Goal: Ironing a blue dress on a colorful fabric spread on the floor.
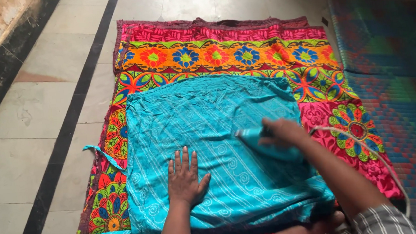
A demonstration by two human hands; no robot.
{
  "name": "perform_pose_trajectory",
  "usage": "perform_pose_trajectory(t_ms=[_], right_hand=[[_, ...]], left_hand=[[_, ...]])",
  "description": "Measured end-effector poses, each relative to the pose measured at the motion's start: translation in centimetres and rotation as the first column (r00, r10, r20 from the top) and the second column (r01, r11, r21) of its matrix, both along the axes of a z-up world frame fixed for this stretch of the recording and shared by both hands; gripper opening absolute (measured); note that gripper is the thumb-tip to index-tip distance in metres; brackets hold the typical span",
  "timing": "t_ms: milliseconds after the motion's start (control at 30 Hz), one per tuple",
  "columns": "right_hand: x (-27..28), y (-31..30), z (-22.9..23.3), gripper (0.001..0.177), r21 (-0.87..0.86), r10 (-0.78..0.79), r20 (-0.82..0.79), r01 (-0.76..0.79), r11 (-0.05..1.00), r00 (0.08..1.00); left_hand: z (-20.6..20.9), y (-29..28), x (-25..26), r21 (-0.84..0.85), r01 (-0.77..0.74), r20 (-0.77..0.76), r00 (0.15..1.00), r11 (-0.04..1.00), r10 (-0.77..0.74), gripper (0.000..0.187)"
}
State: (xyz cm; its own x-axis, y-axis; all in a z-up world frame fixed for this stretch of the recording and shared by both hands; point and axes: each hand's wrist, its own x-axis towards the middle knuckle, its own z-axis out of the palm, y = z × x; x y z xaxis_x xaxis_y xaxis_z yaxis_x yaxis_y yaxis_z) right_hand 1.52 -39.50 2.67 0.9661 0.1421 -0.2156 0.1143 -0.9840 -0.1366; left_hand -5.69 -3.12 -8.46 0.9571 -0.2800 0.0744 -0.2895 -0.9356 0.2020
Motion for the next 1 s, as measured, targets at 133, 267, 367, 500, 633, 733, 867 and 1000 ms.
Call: perform_pose_trajectory(t_ms=[133,267,367,500,633,733,867,1000], right_hand=[[-7.2,3.6,0.8,0.061,0.000,0.255,-0.122,-0.257,0.966,0.959],[-9.1,5.0,1.1,0.054,-0.026,0.460,-0.080,-0.463,0.886,0.885],[-6.9,5.1,1.2,0.047,0.010,0.388,-0.005,-0.388,0.922,0.922],[-0.3,3.6,-0.8,0.047,0.008,0.279,0.226,-0.289,0.957,0.933],[7.2,1.9,-1.5,0.053,-0.112,0.093,0.295,-0.063,0.992,0.951],[11.8,0.7,-1.7,0.055,-0.160,-0.061,0.279,0.108,0.981,0.958],[15.7,-0.1,-2.3,0.056,-0.179,-0.220,0.257,0.270,0.946,0.941],[16.3,0.7,-2.5,0.060,-0.185,-0.289,0.265,0.343,0.921,0.920]], left_hand=[[-1.6,-0.1,0.5,-0.040,-0.020,0.081,0.996,0.999,0.023,0.082],[-1.3,0.2,1.4,-0.042,-0.086,0.023,0.996,0.995,0.087,0.070],[-1.6,0.7,1.8,-0.053,-0.108,0.110,0.987,0.993,0.114,0.073],[-0.7,1.0,1.8,-0.002,-0.103,0.039,0.994,0.995,0.103,0.080],[0.0,0.8,2.2,0.000,-0.121,0.049,0.991,0.993,0.121,0.087],[-0.1,0.8,2.5,-0.026,-0.141,0.048,0.989,0.990,0.142,0.092],[-0.1,0.9,2.5,-0.068,-0.134,0.058,0.989,0.989,0.138,0.095],[0.3,0.8,2.4,-0.080,-0.124,0.086,0.988,0.989,0.131,0.096]])
